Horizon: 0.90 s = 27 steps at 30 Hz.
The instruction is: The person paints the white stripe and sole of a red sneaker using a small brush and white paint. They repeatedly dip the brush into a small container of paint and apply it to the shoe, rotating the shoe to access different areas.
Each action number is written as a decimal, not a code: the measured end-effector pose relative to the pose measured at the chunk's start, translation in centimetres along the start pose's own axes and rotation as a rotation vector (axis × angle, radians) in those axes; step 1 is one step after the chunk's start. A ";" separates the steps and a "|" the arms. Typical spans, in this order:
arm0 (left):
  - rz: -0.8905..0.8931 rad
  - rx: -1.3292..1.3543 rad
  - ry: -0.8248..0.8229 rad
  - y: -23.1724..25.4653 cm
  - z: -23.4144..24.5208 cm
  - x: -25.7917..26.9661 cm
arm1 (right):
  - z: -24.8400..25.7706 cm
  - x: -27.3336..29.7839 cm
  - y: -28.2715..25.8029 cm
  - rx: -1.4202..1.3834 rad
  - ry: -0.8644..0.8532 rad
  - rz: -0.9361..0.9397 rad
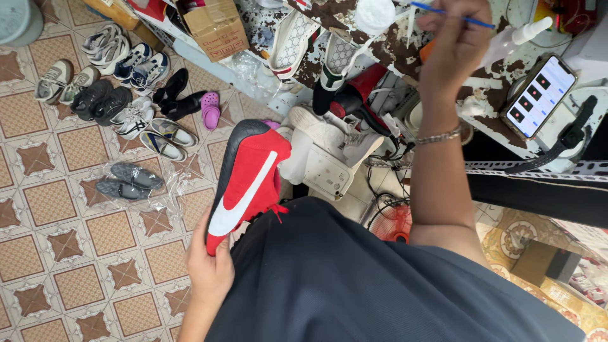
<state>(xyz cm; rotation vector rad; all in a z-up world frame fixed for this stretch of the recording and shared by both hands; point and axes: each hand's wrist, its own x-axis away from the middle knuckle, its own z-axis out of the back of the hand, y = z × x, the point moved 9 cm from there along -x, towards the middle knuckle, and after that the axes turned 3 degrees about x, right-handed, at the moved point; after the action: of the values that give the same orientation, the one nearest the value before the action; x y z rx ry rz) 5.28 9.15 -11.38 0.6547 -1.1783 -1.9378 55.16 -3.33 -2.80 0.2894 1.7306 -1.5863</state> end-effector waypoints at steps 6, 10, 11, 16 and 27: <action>-0.189 -0.189 0.099 4.7 0.8 -1.7 | -1.3 0.8 1.6 -0.057 0.026 -0.031; -0.296 -0.285 0.154 6.9 0.9 -1.8 | -1.6 0.5 2.2 -0.086 0.009 -0.001; -0.299 -0.297 0.166 7.0 0.9 -1.7 | -1.7 0.4 2.1 -0.075 -0.008 0.034; -0.288 -0.264 0.189 7.0 0.9 -1.7 | -2.1 0.6 2.2 -0.004 -0.077 0.046; -0.295 -0.284 0.192 7.2 1.1 -1.9 | -1.9 0.6 2.3 0.015 -0.060 -0.003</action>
<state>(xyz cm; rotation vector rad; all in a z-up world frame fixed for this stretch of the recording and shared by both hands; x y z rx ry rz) 8.02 9.22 -4.32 0.8749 -0.7009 -2.1759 55.47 -1.30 -4.98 0.2443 1.6752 -1.5954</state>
